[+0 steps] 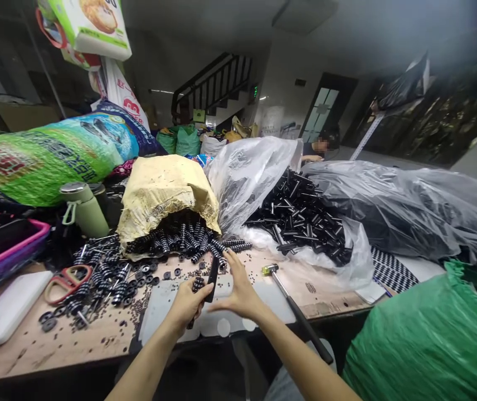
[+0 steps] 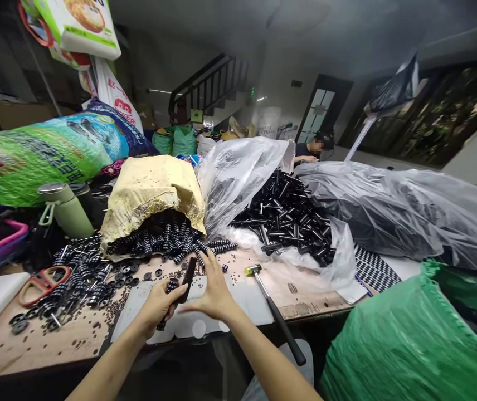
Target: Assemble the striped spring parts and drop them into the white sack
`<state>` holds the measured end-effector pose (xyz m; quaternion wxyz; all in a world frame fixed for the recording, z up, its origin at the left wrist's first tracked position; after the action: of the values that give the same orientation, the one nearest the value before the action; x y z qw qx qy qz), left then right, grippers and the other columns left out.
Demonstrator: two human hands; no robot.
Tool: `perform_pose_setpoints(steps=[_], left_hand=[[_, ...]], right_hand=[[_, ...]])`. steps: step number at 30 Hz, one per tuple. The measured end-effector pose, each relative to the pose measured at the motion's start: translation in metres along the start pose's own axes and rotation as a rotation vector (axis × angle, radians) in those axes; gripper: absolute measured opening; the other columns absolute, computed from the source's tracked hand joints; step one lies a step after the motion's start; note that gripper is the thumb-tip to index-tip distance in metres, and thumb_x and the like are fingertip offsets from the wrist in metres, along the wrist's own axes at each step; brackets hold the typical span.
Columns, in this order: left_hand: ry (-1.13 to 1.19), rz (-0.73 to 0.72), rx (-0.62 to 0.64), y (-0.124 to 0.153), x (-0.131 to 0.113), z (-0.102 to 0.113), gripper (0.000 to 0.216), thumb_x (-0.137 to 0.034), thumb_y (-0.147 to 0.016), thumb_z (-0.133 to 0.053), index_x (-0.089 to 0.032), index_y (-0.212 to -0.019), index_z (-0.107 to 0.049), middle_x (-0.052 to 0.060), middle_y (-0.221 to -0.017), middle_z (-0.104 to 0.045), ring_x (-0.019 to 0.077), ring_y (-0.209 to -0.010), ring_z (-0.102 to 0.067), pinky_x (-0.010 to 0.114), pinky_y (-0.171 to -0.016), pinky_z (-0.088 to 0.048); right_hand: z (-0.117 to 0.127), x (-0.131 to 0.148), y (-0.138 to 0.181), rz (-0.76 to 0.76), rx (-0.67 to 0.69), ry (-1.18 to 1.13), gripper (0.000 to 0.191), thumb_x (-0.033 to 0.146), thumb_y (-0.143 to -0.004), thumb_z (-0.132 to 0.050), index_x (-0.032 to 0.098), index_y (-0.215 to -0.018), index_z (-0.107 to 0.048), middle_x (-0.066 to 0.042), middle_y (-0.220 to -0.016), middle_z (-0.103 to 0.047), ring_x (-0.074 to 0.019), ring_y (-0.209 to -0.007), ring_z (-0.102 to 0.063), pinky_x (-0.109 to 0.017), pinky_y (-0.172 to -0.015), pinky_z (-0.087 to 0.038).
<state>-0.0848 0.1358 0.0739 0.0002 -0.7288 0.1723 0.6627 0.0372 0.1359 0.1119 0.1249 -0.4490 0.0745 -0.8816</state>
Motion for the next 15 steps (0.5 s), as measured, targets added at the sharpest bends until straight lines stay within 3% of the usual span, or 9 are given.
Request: perform_pose_setpoints(steps=[2,4,9,15], left_hand=[[0.004,-0.011,0.009,0.002,-0.003,0.002,0.035,-0.045,-0.062,-0.063,-0.018,-0.069,-0.041,-0.012,-0.035,-0.033,0.0028,-0.026,-0.025,0.014,-0.028,-0.021],[0.061,-0.015,0.027,0.004,-0.006,0.004,0.036,-0.046,-0.062,-0.061,-0.018,-0.076,-0.044,-0.011,-0.041,-0.039,0.0028,-0.027,-0.029,0.014,-0.028,-0.021],[0.271,-0.012,0.042,0.008,-0.017,0.010,0.041,-0.049,-0.068,-0.054,-0.018,-0.094,-0.048,-0.007,-0.059,-0.047,0.0019,-0.033,-0.034,0.014,-0.030,-0.023],[0.223,0.024,0.055,0.010,-0.024,0.001,0.051,-0.051,-0.071,-0.049,-0.021,-0.113,-0.045,-0.010,-0.048,-0.040,0.0026,-0.027,-0.028,0.013,-0.027,-0.017]], right_hand=[[-0.004,0.012,0.002,0.140,0.027,0.200,0.105,0.047,-0.043,-0.075,0.022,-0.132,-0.025,-0.012,-0.135,-0.028,-0.0298,-0.125,-0.023,-0.049,-0.102,-0.021],[-0.008,0.013,0.005,0.160,0.023,0.266,0.101,0.041,-0.048,-0.074,0.019,-0.132,-0.023,-0.013,-0.133,-0.030,-0.0291,-0.125,-0.023,-0.048,-0.103,-0.021],[-0.011,0.010,0.016,0.099,0.058,0.151,0.118,0.052,-0.040,-0.075,0.015,-0.134,-0.013,-0.017,-0.135,-0.020,-0.0312,-0.126,-0.019,-0.046,-0.102,-0.027],[-0.003,0.045,0.030,0.318,0.032,0.059,0.113,0.052,-0.043,-0.075,0.017,-0.132,-0.015,-0.016,-0.132,-0.028,-0.0303,-0.124,-0.026,-0.043,-0.103,-0.026]])
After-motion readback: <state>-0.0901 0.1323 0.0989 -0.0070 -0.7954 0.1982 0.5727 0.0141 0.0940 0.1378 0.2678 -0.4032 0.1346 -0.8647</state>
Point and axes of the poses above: each hand's wrist, its own y-axis away from the middle knuckle, its own z-axis out of the back of the hand, x = y × z, the point moved 6 cm from there along -y, towards the middle knuckle
